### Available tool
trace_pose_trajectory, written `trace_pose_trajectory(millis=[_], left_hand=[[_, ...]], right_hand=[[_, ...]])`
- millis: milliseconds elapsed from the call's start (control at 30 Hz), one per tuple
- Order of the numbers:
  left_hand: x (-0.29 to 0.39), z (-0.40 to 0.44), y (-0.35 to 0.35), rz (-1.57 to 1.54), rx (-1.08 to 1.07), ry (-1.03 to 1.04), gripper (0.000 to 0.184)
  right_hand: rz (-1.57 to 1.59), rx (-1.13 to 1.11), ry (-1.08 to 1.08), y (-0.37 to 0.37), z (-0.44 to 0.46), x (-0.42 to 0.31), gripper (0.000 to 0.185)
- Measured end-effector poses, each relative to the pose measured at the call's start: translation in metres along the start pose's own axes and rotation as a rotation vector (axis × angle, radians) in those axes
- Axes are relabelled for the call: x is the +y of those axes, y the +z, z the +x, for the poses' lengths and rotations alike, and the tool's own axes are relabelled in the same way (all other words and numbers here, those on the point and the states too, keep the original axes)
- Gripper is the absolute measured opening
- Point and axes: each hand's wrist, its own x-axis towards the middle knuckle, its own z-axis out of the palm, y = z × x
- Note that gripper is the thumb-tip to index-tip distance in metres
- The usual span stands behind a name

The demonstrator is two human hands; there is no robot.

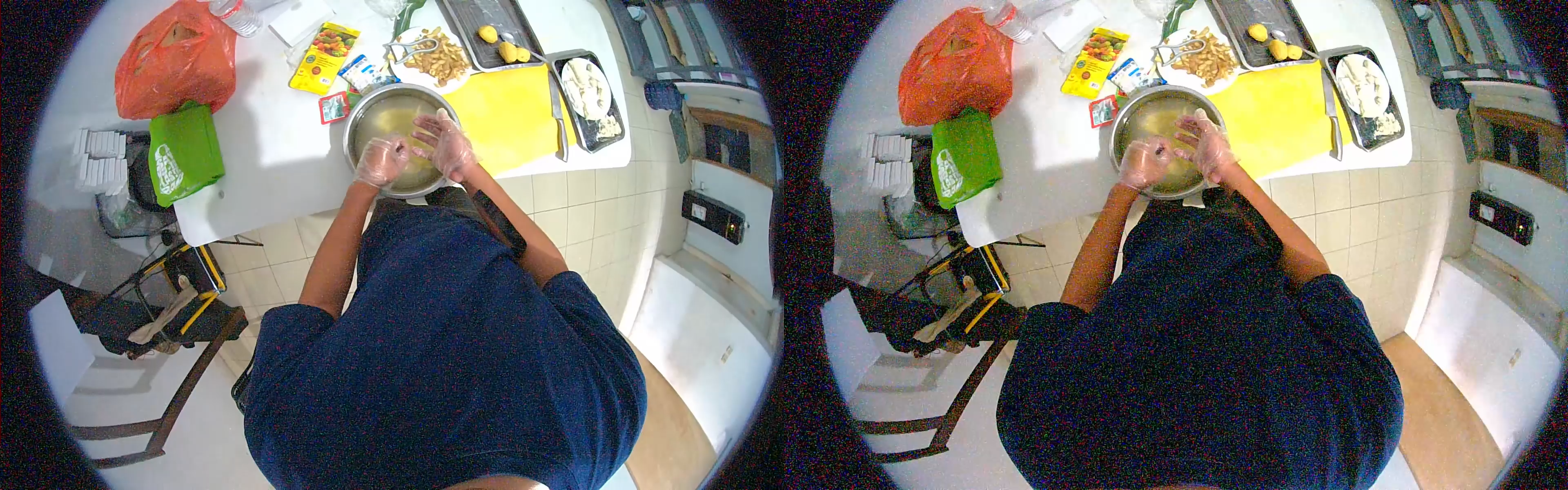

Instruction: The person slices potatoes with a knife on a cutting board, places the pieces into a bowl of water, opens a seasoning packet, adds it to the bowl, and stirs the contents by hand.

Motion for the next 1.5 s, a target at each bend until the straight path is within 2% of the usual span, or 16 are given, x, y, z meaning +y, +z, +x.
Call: trace_pose_trajectory(millis=[100, 200, 300, 500, 600, 700, 800, 900, 1000, 1100, 1200, 1367, 1500], left_hand=[[0.001, -0.003, -0.003, -0.304, 0.134, -0.116, 0.014], [0.002, -0.001, -0.008, -0.526, -0.024, -0.221, 0.014], [0.006, 0.003, -0.008, -0.741, -0.122, -0.441, 0.014], [0.011, 0.009, -0.009, -0.723, -0.148, -0.465, 0.016], [0.012, 0.01, -0.013, -0.52, -0.155, -0.371, 0.016], [0.016, 0.011, -0.014, -0.313, -0.059, -0.24, 0.015], [0.009, 0.009, -0.01, -0.233, 0.039, -0.118, 0.014], [0.0, 0.005, -0.005, -0.118, 0.067, -0.257, 0.013], [0.002, 0.006, -0.005, -0.057, 0.105, -0.217, 0.013], [0.012, 0.009, -0.004, -0.428, 0.213, -0.317, 0.013], [0.012, 0.012, -0.005, -0.408, 0.223, -0.229, 0.013], [0.012, 0.014, -0.019, -0.232, 0.039, -0.125, 0.015], [0.007, 0.014, -0.019, -0.176, -0.057, -0.112, 0.016]], right_hand=[[0.037, -0.009, -0.033, -0.002, -0.005, -0.003, 0.052], [0.039, -0.049, -0.086, -0.003, -0.007, -0.005, 0.055], [0.011, -0.079, -0.14, -0.006, -0.002, 0.001, 0.053], [-0.113, -0.103, -0.155, -0.009, 0.006, 0.005, 0.054], [-0.154, -0.107, -0.15, -0.008, 0.003, 0.003, 0.052], [-0.152, -0.113, -0.136, -0.006, 0.003, 0.002, 0.052], [-0.113, -0.131, -0.104, -0.007, 0.005, 0.002, 0.053], [-0.035, -0.161, -0.051, -0.007, 0.007, -0.001, 0.053], [-0.018, -0.17, 0.002, -0.003, -0.002, -0.01, 0.052], [-0.084, -0.158, 0.006, 0.001, -0.008, -0.018, 0.052], [-0.136, -0.171, 0.005, -0.004, -0.003, -0.013, 0.052], [-0.338, -0.19, -0.013, -0.003, -0.003, -0.012, 0.057], [-0.35, -0.192, -0.011, -0.005, -0.002, -0.01, 0.057]])
